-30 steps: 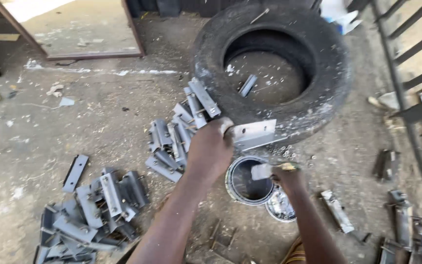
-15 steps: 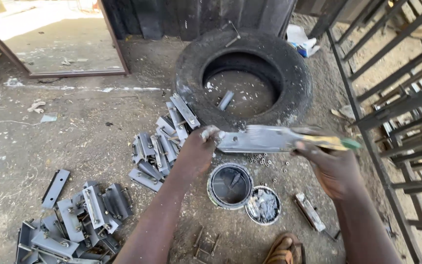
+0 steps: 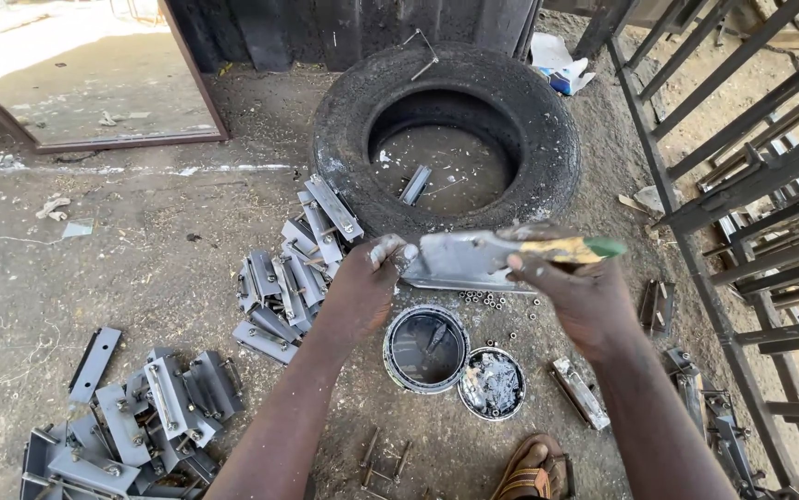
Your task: Painting metal L-brackets with a paintbrush and grey paint
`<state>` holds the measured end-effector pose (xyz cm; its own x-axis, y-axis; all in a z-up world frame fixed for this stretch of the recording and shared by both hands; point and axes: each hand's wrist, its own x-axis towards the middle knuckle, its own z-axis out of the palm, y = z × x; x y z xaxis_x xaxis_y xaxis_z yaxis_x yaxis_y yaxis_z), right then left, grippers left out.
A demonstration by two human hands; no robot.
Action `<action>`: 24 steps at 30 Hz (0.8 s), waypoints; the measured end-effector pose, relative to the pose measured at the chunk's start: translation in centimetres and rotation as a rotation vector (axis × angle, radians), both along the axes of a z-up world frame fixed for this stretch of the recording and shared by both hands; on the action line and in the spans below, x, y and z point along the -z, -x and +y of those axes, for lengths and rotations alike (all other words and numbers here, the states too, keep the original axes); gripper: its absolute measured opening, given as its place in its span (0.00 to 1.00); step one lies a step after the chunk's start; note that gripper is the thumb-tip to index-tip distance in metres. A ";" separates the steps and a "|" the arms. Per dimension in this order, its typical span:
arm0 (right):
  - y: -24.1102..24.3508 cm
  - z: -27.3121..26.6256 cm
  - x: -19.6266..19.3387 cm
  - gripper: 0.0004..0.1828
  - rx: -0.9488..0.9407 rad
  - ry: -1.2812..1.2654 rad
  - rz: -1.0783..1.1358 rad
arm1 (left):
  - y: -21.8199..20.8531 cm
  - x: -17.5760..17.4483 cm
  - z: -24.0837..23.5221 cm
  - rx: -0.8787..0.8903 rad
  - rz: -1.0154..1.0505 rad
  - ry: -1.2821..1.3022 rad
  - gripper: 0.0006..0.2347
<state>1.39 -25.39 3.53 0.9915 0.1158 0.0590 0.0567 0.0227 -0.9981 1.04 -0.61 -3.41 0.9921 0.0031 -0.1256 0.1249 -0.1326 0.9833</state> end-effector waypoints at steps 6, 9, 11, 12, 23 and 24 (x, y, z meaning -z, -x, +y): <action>0.5 -0.2 -1.1 0.15 0.016 0.073 0.026 | 0.7 0.0 -0.2 -0.035 0.000 0.049 0.14; 0.4 0.1 -0.5 0.15 0.042 0.070 0.008 | 1.2 -0.2 0.2 -0.010 -0.013 0.056 0.15; 0.4 -0.2 -0.4 0.15 0.041 0.096 -0.012 | 1.5 0.2 0.1 0.008 0.022 0.044 0.17; 0.1 -0.4 -0.7 0.16 0.078 0.108 -0.043 | 1.3 0.4 0.1 -0.011 0.019 0.022 0.15; 0.4 -1.4 -1.3 0.11 0.105 0.126 -0.071 | 1.2 -0.4 0.1 -0.084 -0.019 0.078 0.17; 0.7 -1.3 -1.4 0.10 0.098 0.161 -0.069 | 1.3 -1.6 0.1 -0.079 -0.031 0.043 0.16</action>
<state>0.71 -26.69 4.93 0.9928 0.0324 0.1157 0.1192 -0.1458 -0.9821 -0.23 -0.56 -1.85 0.9923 0.0770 -0.0969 0.1031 -0.0811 0.9914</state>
